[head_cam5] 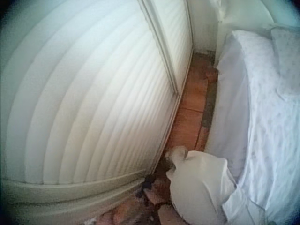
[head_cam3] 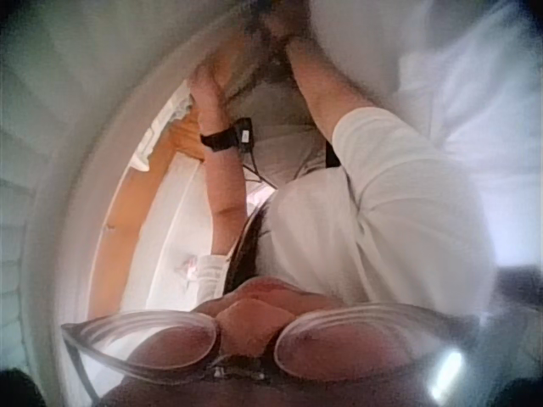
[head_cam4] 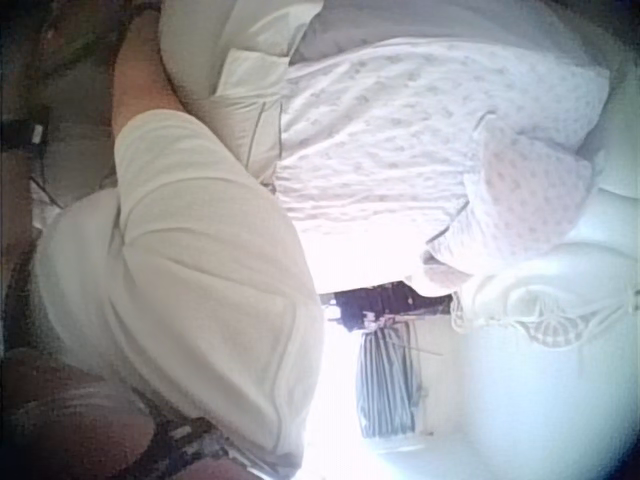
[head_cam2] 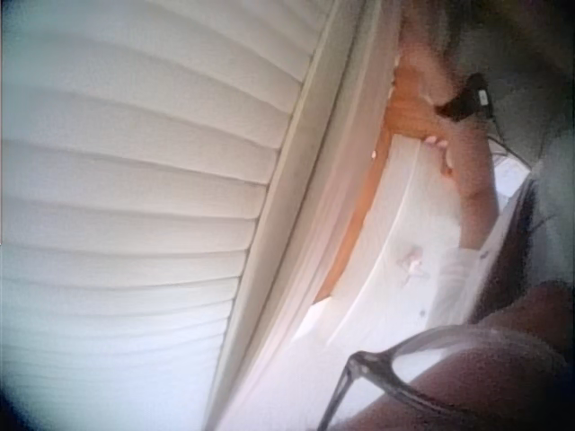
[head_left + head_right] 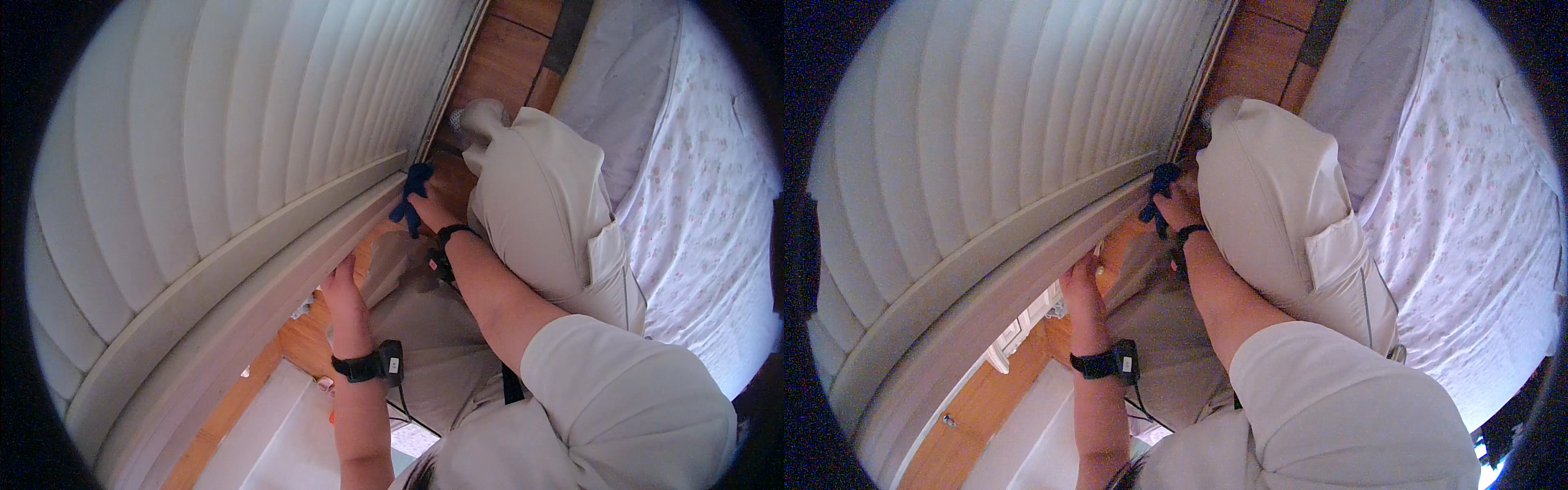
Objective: The person wipes the surface of a white closet door with a blue cloth. They clean the top, sides, and bottom edges of the door, moving the cloth along the grooves and frame.
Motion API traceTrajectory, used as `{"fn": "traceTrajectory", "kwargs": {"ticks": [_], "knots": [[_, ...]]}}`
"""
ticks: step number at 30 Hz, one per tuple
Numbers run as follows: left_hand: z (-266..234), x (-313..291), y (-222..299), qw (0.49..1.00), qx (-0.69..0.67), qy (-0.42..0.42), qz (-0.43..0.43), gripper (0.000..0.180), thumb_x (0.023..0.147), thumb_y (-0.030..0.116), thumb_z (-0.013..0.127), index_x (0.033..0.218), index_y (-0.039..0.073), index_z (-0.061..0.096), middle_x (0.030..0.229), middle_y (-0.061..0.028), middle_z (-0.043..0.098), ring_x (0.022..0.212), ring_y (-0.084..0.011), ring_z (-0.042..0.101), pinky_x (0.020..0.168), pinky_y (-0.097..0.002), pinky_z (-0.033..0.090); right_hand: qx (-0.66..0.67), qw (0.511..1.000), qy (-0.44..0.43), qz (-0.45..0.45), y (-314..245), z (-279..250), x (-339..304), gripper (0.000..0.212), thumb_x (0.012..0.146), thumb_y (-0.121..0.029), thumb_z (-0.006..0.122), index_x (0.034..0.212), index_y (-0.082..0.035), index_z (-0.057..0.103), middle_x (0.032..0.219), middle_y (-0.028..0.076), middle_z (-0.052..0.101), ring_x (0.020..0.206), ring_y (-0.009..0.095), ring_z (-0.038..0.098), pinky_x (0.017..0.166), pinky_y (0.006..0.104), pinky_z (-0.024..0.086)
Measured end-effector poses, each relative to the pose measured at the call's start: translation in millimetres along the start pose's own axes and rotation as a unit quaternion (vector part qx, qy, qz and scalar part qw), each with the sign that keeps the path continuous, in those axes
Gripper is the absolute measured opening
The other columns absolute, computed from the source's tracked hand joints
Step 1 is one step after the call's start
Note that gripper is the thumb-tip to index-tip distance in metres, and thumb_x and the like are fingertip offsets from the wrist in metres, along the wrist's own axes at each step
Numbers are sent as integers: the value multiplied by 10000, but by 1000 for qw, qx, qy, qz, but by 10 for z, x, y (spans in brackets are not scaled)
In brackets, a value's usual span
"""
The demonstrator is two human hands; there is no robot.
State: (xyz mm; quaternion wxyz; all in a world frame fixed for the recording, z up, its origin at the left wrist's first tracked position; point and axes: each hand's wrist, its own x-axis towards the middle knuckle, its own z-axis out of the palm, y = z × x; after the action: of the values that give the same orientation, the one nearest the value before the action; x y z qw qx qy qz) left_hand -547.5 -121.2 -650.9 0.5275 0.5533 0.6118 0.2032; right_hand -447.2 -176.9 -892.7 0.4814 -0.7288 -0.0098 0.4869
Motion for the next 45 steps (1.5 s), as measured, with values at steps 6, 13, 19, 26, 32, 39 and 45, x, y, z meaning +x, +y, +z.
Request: {"fn": "traceTrajectory", "kwargs": {"ticks": [6, 13, 19, 26, 32, 39, 45], "knots": [[-213, 83, 36, 994, -98, 38, -31, 314, 877, 116, 608, 1162, 1, 545, 1101, -84, 592, 938, -207, 579, 770, -313, 475, 124, 985, -116, 30, -182, 260, -229, 611, 758, -354, 652, 1260, -41, 498, 1112, 169, 613, 1072, 325, 557, 927, 421, 433], [-58, -39, 76, 996, -77, -24, -38, 353, 875, 120, 618, 1193, -3, 529, 1121, -105, 585, 990, -207, 573, 822, -307, 477, -23, 998, -51, -5, 91, 186, 87, 705, 722, -385, 671, 1295, -43, 446, 1185, 195, 552, 1105, 357, 523, 984, 427, 384], [-18, 62, 5, 1000, 2, 15, -27, 379, 861, 112, 636, 1201, -9, 518, 1160, -107, 570, 1018, -199, 554, 880, -289, 466, 18, 1000, 8, 17, 285, 131, 182, 698, 820, -270, 608, 1382, 5, 298, 1290, 152, 486, 1197, 307, 444, 1017, 369, 325], [-100, 60, 104, 993, -98, 20, -62, 361, 880, 89, 618, 1213, 6, 508, 1205, -132, 531, 1079, -214, 535, 921, -322, 472, 144, 988, 31, 38, 163, 228, 155, 597, 858, -424, 525, 1288, -16, 457, 1204, 119, 541, 1109, 285, 487, 934, 375, 378], [389, 34, 30, 997, -10, -77, -10, 438, 921, 171, 578, 1300, 38, 401, 1286, -136, 467, 1116, -268, 531, 935, -372, 494, 37, 996, 77, 4, 982, -306, 752, 508, 870, -434, 520, 1266, -119, 473, 1245, 102, 467, 1129, 275, 459, 929, 416, 395], [-61, 16, 223, 991, -109, 18, -73, 405, 917, 165, 579, 1282, 52, 447, 1229, -104, 522, 1126, -238, 531, 966, -382, 452, 347, 923, -33, 164, 256, 374, 47, 469, 878, -431, 517, 1248, -145, 479, 1220, 77, 473, 1120, 259, 463, 923, 407, 401], [-63, 51, 134, 1000, 2, -12, 3, 417, 935, 186, 554, 1303, 44, 418, 1298, -126, 471, 1177, -266, 500, 1002, -417, 437, 310, 942, -5, 129, 409, 342, 201, 466, 878, -422, 522, 1247, -139, 487, 1207, 72, 491, 1107, 248, 471, 923, 392, 395]]}}
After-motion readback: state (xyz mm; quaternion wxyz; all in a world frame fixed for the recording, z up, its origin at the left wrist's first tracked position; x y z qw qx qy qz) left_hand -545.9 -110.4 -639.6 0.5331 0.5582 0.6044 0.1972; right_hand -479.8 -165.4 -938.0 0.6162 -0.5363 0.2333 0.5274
